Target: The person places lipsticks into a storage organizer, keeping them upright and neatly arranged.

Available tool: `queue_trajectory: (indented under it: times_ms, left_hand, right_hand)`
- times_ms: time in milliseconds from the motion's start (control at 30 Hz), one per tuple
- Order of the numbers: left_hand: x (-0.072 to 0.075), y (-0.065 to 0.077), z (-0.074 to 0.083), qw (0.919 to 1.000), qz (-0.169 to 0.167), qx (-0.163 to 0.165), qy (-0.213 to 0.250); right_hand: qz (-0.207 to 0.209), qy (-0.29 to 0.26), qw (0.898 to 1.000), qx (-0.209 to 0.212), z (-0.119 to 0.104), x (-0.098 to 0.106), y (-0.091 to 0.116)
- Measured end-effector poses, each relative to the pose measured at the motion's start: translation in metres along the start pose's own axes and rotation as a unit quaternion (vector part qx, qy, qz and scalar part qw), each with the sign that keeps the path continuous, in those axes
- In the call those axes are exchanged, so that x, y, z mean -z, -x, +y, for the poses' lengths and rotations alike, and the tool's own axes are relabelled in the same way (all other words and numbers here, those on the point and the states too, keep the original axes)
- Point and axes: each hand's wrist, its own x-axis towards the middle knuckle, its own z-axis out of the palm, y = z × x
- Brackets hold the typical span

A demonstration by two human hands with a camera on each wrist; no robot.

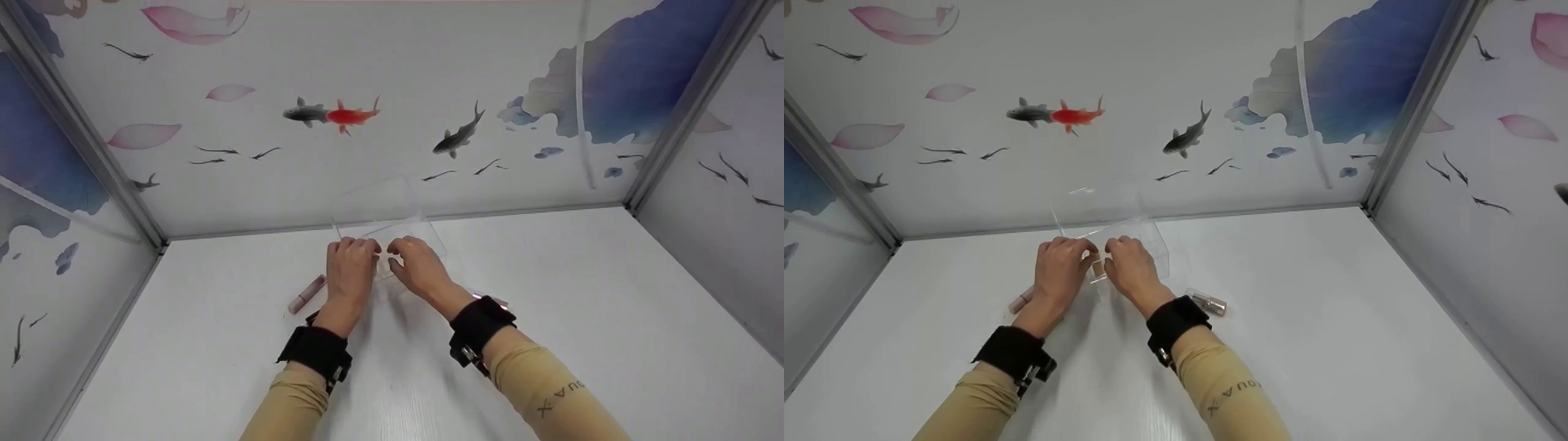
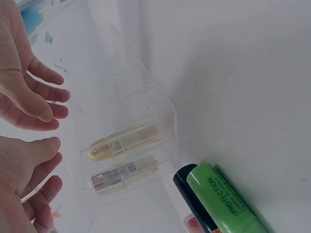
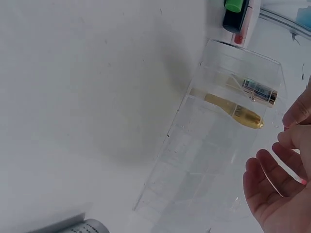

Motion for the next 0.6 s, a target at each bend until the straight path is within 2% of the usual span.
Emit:
queue_trajectory:
  times_ms: [167, 300, 500, 600]
  left_hand:
    - [0.005, 0.01, 0.005, 0.9997, 0.002, 0.003, 0.025]
    - [0.012, 0.021, 0.01, 0.9986, -0.016, 0.003, 0.051]
    - [0.034, 0.038, 0.008, 0.9958, -0.029, 0.02, 0.084]
    - [0.046, 0.047, 0.001, 0.9927, -0.06, 0.04, 0.097]
  right_hand:
    - [-0.009, -0.001, 1.0, -0.002, 0.007, 0.013, 0.014]
    - [-0.019, -0.008, 1.0, -0.014, 0.012, 0.02, 0.025]
    - [-0.023, -0.018, 0.999, 0.014, 0.008, 0.025, 0.043]
    - [-0.018, -0.02, 0.999, 0.031, 0.004, 0.025, 0.052]
